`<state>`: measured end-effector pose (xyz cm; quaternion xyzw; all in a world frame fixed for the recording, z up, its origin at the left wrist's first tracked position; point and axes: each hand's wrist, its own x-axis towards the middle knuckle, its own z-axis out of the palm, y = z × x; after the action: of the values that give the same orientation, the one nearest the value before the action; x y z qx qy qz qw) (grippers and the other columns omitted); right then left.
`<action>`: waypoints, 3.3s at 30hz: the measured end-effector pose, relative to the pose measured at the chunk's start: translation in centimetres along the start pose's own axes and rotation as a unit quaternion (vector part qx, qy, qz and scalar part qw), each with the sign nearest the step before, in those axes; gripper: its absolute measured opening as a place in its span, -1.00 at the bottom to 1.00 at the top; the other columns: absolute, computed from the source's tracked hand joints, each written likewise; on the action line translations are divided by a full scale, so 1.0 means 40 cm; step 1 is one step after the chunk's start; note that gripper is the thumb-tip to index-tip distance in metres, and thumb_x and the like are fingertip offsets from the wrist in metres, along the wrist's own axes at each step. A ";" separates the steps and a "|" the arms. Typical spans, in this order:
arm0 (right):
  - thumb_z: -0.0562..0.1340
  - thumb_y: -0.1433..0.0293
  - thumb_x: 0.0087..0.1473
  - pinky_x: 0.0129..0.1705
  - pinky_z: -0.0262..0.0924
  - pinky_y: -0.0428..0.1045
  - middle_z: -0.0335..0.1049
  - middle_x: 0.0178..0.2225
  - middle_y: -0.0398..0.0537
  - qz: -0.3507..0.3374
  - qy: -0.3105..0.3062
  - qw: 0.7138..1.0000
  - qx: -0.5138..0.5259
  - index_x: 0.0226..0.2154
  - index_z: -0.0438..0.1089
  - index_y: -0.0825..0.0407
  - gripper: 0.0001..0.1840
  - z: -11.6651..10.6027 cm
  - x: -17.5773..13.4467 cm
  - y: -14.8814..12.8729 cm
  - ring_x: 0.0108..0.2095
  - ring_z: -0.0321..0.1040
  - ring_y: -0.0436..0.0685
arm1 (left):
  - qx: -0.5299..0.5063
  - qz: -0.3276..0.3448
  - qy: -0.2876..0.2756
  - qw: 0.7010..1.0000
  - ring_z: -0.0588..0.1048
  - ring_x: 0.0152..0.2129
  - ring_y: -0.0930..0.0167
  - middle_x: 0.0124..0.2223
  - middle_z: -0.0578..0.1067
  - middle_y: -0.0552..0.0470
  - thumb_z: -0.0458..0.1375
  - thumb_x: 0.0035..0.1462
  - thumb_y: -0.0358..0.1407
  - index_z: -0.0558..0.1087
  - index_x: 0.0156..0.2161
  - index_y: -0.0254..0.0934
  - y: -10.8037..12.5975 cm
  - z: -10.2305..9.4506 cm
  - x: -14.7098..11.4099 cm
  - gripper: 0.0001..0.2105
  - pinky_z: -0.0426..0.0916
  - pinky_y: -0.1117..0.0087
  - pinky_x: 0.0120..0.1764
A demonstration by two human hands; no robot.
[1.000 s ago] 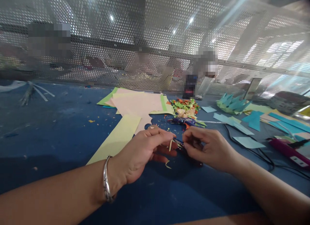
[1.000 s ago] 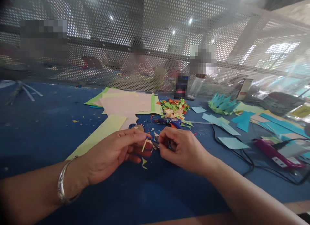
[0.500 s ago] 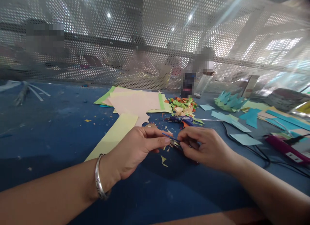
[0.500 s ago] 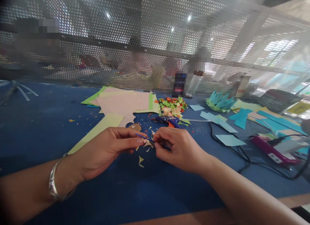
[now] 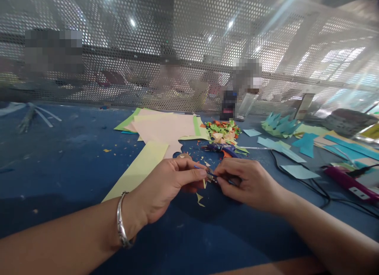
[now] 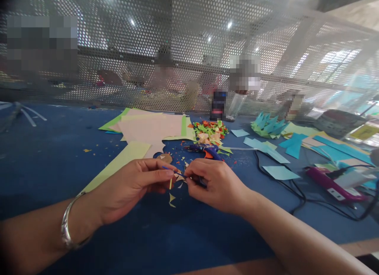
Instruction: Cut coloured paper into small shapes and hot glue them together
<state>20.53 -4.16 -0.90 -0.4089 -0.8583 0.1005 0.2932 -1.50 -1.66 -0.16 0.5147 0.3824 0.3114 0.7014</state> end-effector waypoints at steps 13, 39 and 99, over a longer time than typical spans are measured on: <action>0.17 0.55 0.12 -0.38 0.13 -0.10 0.34 -0.45 -0.15 -0.035 -0.019 0.999 -0.014 -0.36 0.40 0.06 -0.88 0.009 -0.007 -0.003 -0.46 0.26 -0.03 | 0.048 -0.016 0.015 0.999 0.51 -0.48 0.43 -0.43 0.58 -0.02 0.42 -0.02 -0.13 0.57 -0.48 -0.32 0.004 0.005 -0.005 -0.73 0.38 0.41 -0.33; 0.19 0.42 0.22 -0.47 0.12 -0.13 0.35 -0.47 -0.17 0.015 -0.010 1.000 0.016 -0.30 0.46 0.04 -0.88 -0.003 -0.011 -0.008 -0.52 0.23 -0.06 | 0.229 0.174 -0.072 0.955 0.49 -0.37 0.37 -0.32 0.59 -0.03 0.17 0.25 -0.19 0.57 -0.31 -0.23 0.017 -0.034 0.014 -0.80 0.36 0.39 -0.22; 0.18 0.40 0.31 -0.29 0.20 -0.08 0.43 -0.37 -0.11 -0.026 -0.026 0.999 -0.025 -0.27 0.48 0.02 -0.84 -0.008 0.017 0.026 -0.35 0.35 0.01 | 0.112 0.052 -0.095 0.988 0.58 -0.38 0.46 -0.33 0.63 -0.04 0.34 0.14 -0.28 0.57 -0.30 -0.38 0.011 -0.077 0.050 -0.84 0.49 0.43 -0.24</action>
<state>21.04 -2.98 -0.77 -0.3910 -0.8783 0.0814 0.2630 -3.13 1.59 -0.71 0.6364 0.3188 0.2525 0.6555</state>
